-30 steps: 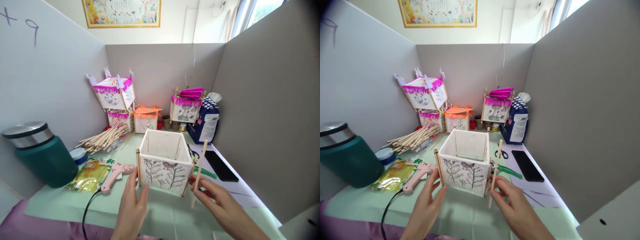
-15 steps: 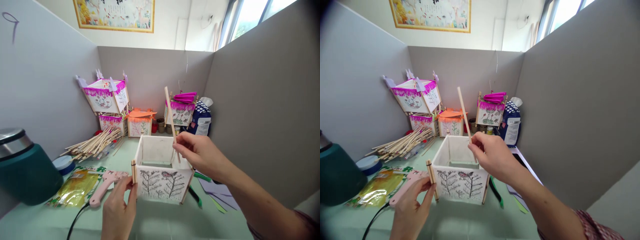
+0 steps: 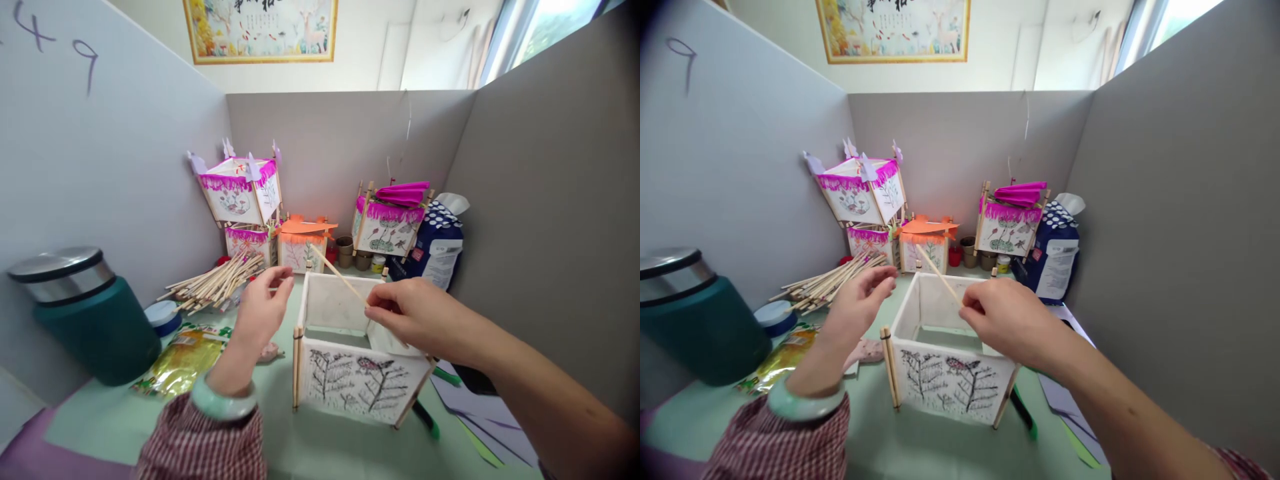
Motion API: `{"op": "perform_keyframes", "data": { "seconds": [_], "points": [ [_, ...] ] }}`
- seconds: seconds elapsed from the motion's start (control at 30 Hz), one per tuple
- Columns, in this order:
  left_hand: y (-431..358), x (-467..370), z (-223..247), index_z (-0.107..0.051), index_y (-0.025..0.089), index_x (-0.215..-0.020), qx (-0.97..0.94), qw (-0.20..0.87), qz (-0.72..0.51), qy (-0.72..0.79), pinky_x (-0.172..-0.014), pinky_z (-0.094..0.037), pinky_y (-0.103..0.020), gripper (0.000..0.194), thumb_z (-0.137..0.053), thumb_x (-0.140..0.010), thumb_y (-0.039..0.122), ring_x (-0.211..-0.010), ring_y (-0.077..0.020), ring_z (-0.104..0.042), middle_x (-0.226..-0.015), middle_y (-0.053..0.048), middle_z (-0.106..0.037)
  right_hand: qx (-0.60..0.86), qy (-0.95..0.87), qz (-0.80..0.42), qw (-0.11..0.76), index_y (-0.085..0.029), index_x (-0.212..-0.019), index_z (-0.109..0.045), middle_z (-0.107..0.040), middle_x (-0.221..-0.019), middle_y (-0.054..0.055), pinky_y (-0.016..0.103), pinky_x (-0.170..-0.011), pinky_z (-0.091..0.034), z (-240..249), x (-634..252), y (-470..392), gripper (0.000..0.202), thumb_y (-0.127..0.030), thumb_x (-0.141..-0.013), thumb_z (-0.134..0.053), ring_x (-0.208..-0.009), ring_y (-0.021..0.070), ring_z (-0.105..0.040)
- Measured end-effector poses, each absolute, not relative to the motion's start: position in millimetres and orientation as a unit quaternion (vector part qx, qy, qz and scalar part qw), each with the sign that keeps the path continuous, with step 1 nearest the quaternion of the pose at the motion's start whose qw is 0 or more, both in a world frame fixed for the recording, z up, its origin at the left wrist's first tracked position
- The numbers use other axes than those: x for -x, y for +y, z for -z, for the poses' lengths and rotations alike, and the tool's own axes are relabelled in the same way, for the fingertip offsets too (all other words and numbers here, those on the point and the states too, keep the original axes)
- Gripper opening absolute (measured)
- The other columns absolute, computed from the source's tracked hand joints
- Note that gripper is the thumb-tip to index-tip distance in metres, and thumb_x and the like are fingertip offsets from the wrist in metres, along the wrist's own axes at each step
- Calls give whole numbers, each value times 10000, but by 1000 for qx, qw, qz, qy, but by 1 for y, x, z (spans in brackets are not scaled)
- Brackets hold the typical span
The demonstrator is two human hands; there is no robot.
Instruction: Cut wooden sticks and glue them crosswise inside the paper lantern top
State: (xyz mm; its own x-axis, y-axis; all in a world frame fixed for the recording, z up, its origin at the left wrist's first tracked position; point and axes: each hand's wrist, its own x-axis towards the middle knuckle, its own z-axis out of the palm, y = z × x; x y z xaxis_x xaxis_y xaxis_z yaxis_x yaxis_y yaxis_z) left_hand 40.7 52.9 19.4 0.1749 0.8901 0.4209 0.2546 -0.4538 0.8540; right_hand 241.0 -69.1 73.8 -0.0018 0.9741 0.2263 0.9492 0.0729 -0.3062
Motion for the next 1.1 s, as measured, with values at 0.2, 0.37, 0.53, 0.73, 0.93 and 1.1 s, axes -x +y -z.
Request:
{"op": "perform_keyframes", "data": {
  "seconds": [0.2, 0.37, 0.53, 0.73, 0.93, 1.1],
  "points": [
    [94, -65, -16, -632, 105, -1123, -741, 311, -441, 400, -959, -460, -366, 339, -529, -824, 225, -1093, -228, -602, -1189, -148, -645, 682, -721, -16, 121, -224, -600, -646, -595, -547, 13, 274, -445, -268, -78, -247, -66, 204, -254, -773, -541, -479, 135, -483],
    [98, -71, -17, -639, 104, -1116, -738, 344, -442, 377, -936, -475, -368, 342, -545, -809, 224, -1073, -223, -615, -1188, -147, -649, 670, -732, -41, 114, -221, -539, -622, -567, -495, 8, 275, -430, -261, -78, -251, -68, 206, -209, -734, -558, -439, 129, -456],
    [102, -75, -18, -661, 99, -1079, -755, 349, -423, 361, -911, -490, -398, 327, -574, -777, 190, -1012, -234, -640, -1125, -151, -677, 679, -727, -39, 97, -222, -535, -603, -589, -511, 8, 276, -428, -270, -76, -250, -67, 213, -207, -737, -538, -459, 137, -481],
    [104, -77, -16, -674, 116, -1057, -760, 345, -416, 361, -889, -502, -396, 312, -569, -765, 150, -970, -225, -653, -1093, -135, -693, 679, -728, -27, 91, -222, -552, -620, -600, -534, 9, 271, -431, -269, -75, -247, -65, 208, -211, -737, -525, -477, 135, -483],
    [104, -77, -17, -681, 113, -1042, -765, 340, -416, 356, -888, -504, -399, 307, -573, -758, 158, -961, -229, -657, -1074, -133, -700, 671, -732, -41, 116, -213, -547, -633, -598, -539, 20, 269, -433, -267, -72, -247, -63, 193, -200, -716, -542, -477, 134, -486],
    [104, -77, -19, -689, 104, -1029, -766, 330, -414, 364, -900, -501, -387, 323, -584, -732, 173, -967, -236, -657, -1064, -130, -705, 686, -718, -52, 103, -215, -535, -612, -594, -529, 8, 272, -432, -269, -74, -246, -63, 189, -184, -702, -528, -472, 134, -488]
  ]
}}
